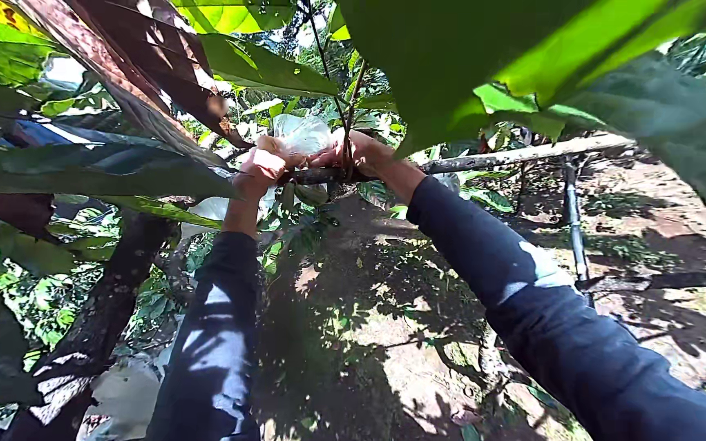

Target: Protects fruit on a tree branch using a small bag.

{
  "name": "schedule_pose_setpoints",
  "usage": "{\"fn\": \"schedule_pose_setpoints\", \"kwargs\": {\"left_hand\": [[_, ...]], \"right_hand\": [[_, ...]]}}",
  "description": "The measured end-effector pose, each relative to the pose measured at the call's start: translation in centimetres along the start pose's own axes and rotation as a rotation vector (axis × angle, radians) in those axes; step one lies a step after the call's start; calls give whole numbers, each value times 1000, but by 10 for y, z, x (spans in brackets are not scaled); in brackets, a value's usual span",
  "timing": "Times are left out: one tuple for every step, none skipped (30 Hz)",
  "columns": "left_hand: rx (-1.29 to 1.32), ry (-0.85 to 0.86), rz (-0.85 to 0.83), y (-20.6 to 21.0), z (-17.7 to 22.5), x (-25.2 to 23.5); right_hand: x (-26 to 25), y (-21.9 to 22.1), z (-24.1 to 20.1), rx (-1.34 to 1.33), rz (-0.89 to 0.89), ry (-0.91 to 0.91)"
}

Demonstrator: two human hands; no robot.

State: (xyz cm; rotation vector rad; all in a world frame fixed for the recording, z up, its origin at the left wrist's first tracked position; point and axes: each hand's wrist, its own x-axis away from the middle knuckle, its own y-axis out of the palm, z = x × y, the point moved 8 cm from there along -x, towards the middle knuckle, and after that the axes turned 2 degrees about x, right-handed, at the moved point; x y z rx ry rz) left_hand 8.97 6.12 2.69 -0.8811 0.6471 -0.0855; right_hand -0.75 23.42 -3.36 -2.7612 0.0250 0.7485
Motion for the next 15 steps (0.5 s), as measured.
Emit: {"fn": "schedule_pose_setpoints", "kwargs": {"left_hand": [[-6,29,14,-1,-4,-3],[-9,48,3,0,-7,-7],[-14,46,-11,0,-6,-9],[-27,34,-24,1,-1,-9],[-39,16,-28,0,5,-5],[-32,-13,-22,-2,12,1],[-11,-42,-9,-3,15,5],[14,-77,-5,-4,16,6],[30,-112,-14,-3,15,6],[36,-130,-47,-3,14,2],[33,-102,-118,-1,9,-8],[46,32,-190,4,-5,-31],[108,320,-117,12,-30,-63],[129,334,-180,27,-50,-94],[142,248,-263,49,-61,-124]], "right_hand": [[-1,1,1,-35,5,12],[0,2,1,-67,12,15],[0,2,1,-88,21,18],[2,2,2,-101,41,15],[3,2,2,-120,67,19],[4,2,3,-142,96,45],[4,0,8,-154,131,105],[4,-4,18,-153,166,171],[3,-8,37,-153,213,201],[3,-13,62,-149,246,131],[3,-16,87,-110,241,-61],[11,-18,92,-20,259,-154],[27,-16,72,65,279,-160],[49,-10,36,95,259,-26],[60,1,4,96,247,66]]}}
